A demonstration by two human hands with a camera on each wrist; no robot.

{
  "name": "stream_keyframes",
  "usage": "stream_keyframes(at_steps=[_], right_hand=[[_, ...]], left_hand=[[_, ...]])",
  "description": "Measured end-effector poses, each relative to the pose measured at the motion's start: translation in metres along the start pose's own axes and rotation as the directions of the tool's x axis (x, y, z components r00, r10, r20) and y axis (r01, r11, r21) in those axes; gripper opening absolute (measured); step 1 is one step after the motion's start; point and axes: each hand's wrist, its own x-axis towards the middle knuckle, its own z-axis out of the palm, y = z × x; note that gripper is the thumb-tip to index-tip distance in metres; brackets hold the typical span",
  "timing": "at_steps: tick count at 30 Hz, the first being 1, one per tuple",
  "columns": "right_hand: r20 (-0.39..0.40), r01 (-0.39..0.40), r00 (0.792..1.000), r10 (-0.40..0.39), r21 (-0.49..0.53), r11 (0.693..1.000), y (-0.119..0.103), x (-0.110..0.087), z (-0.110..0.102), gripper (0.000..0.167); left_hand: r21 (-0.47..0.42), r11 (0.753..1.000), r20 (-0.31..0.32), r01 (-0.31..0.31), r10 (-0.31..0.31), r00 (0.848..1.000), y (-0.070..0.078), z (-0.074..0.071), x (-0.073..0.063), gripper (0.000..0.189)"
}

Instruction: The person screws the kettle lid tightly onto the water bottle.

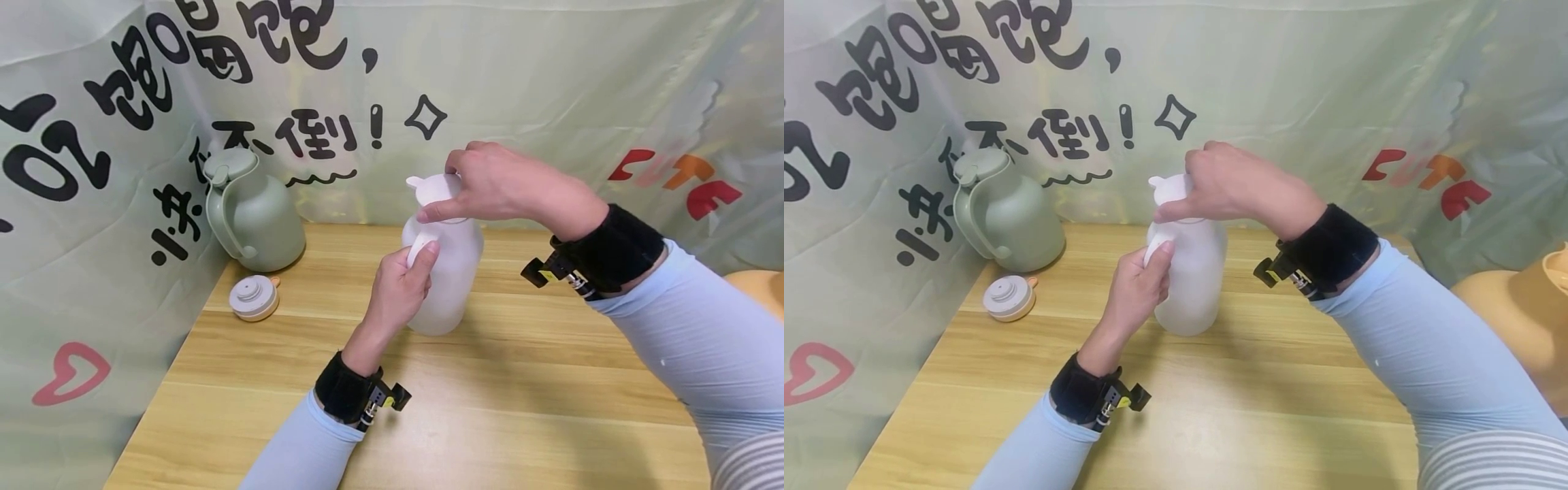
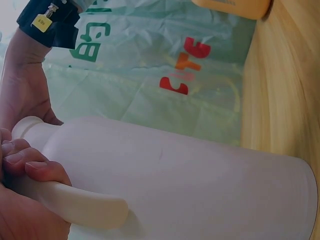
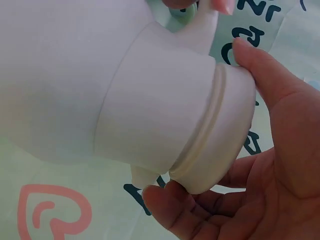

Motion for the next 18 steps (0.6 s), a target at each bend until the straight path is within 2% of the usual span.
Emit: stream_keyframes(at_steps=[4, 8, 13, 15, 18], right_hand=[[0.031, -0.028, 0.999, 0.028, 0.008, 1.000, 0.001, 0.000, -0.001, 0.110], [0.047, -0.031, 0.999, 0.028, 0.062, 0.998, 0.002, -0.002, -0.007, 0.104], [0.059, 0.052, 0.996, -0.060, 0.130, 0.990, 0.007, -0.011, -0.018, 0.096], [0.074, 0.095, 0.992, -0.105, 0.126, 0.987, 0.007, -0.014, -0.020, 0.096], [0.080, 0.120, 0.988, -0.129, 0.107, 0.987, 0.005, -0.015, -0.019, 0.088]], left_hand=[[0.004, 1.000, -0.004, -0.004, 0.004, 1.000, 0.001, 0.001, 0.000, 0.051], [0.006, 1.000, -0.012, 0.001, -0.001, 1.000, 0.000, 0.002, 0.000, 0.051], [-0.001, 1.000, -0.008, 0.012, -0.012, 1.000, 0.000, 0.003, 0.000, 0.051], [-0.007, 1.000, -0.007, 0.013, -0.013, 1.000, 0.000, 0.002, -0.001, 0.051], [-0.016, 1.000, -0.005, 0.012, -0.012, 1.000, 0.000, 0.002, -0.001, 0.051]])
